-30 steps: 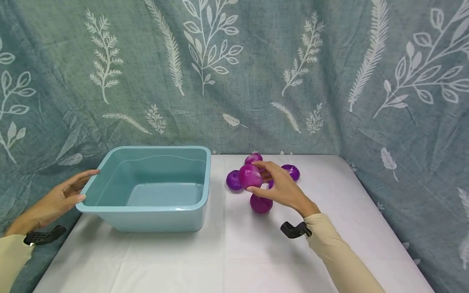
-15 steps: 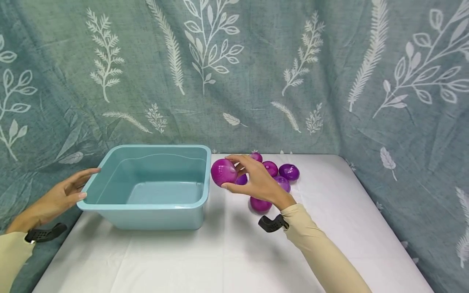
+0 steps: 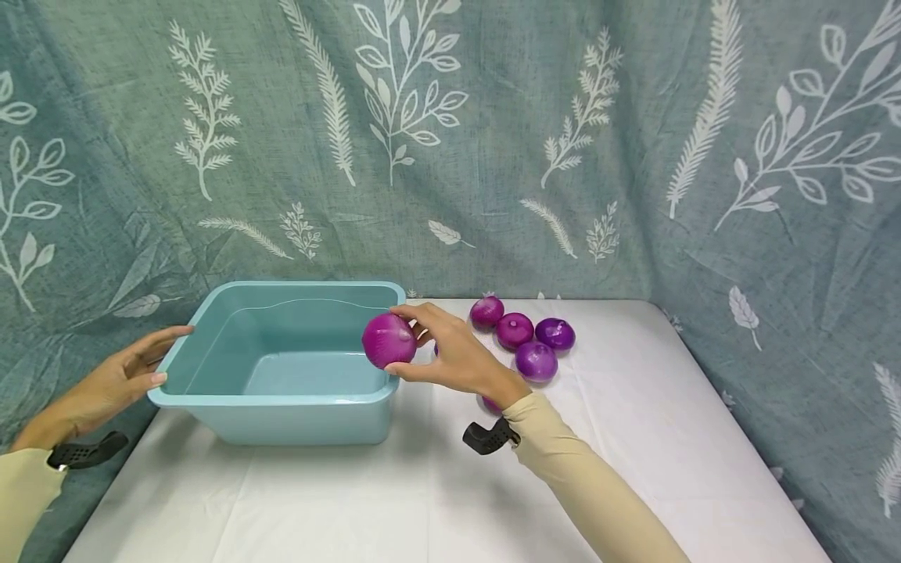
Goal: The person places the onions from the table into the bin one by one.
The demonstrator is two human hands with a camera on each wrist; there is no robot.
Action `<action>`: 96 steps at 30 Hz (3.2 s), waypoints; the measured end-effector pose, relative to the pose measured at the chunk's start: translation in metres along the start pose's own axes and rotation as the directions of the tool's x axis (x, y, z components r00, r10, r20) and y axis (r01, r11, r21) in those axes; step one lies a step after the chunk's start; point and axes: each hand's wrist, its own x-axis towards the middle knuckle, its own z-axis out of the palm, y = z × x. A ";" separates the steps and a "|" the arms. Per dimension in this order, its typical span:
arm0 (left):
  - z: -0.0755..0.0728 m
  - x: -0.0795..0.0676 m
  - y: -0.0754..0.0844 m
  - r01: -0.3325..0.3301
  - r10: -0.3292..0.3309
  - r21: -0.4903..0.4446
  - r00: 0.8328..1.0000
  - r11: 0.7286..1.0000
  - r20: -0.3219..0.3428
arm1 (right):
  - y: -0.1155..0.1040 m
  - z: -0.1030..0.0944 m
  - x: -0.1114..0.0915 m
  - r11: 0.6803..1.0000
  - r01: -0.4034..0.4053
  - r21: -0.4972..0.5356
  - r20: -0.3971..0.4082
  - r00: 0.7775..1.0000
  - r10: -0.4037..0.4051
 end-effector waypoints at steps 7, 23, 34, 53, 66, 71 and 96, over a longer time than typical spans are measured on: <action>0.001 0.001 0.000 -0.002 0.002 -0.006 1.000 1.000 0.003 | -0.004 0.010 0.003 0.999 0.012 -0.033 0.006 1.000 -0.012; 0.002 0.000 0.001 -0.013 0.012 -0.004 1.000 1.000 -0.007 | 0.021 -0.003 -0.019 0.994 0.007 -0.110 -0.024 1.000 -0.010; 0.003 0.002 0.002 -0.030 0.029 -0.022 1.000 0.999 -0.002 | 0.064 -0.041 -0.066 0.968 -0.136 -0.213 -0.089 0.989 0.119; 0.002 0.002 0.001 -0.033 0.034 -0.038 0.999 0.999 0.008 | 0.138 -0.074 -0.126 0.876 -0.336 -0.345 -0.151 0.941 0.302; 0.002 0.003 0.002 -0.019 0.019 -0.005 1.000 1.000 -0.002 | 0.166 -0.080 -0.149 0.850 -0.417 -0.322 -0.146 0.909 0.390; 0.001 0.002 0.000 -0.018 0.018 0.001 1.000 1.000 -0.001 | 0.170 -0.079 -0.157 0.828 -0.469 -0.307 -0.143 0.883 0.447; 0.002 0.003 -0.003 -0.045 0.045 -0.047 0.999 0.998 0.007 | 0.176 -0.073 -0.165 0.805 -0.552 -0.219 -0.170 0.834 0.525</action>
